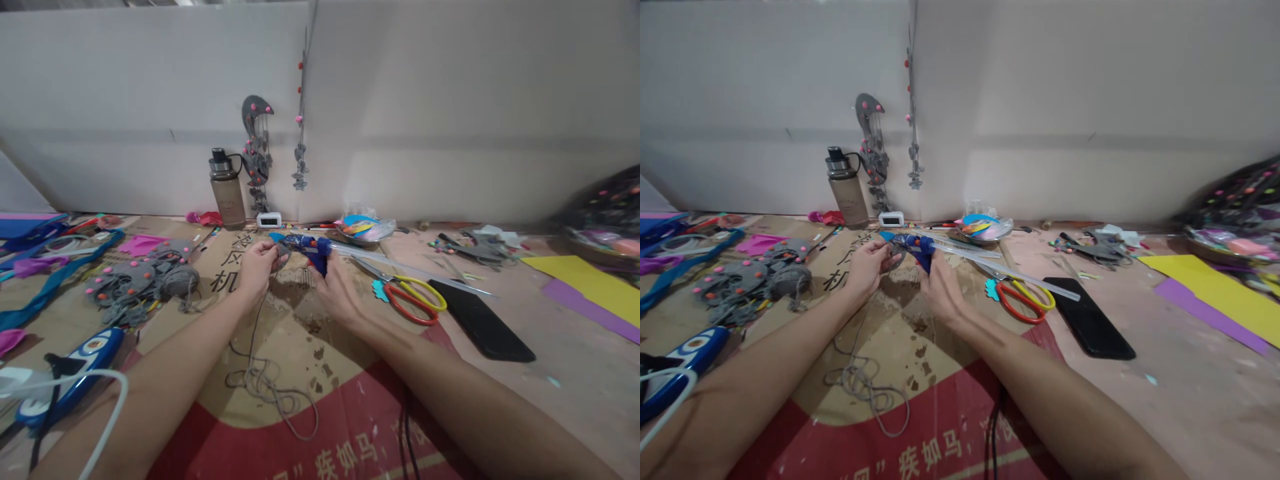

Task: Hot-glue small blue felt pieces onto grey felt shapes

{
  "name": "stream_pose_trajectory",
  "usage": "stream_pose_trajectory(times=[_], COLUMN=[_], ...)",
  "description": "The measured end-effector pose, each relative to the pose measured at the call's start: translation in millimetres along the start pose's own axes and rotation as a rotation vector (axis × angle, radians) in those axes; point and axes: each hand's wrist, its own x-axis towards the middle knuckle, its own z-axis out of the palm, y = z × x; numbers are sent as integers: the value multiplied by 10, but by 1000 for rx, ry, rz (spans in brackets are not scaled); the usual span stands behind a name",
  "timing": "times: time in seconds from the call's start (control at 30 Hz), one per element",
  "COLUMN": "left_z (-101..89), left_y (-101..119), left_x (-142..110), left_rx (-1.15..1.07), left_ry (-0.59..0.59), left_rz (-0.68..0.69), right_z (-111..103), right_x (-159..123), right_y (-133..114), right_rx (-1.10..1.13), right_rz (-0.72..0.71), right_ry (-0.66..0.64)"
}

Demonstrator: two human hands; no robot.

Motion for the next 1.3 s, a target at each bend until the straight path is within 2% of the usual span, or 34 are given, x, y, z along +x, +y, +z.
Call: stream_pose_trajectory(times=[0.43, 0.7, 1.3], left_z=[6, -15, -54], left_y=[16, -17, -22], left_x=[-23, 25, 35], left_rx=[36, 39, 37], left_ry=[-16, 0, -44], left_rz=[26, 39, 104], right_z=[30, 14, -53], right_x=[-15, -14, -5], right_y=[-1, 25, -12], right_rx=[-45, -146, -101], right_rz=[0, 23, 79], right_ry=[34, 62, 60])
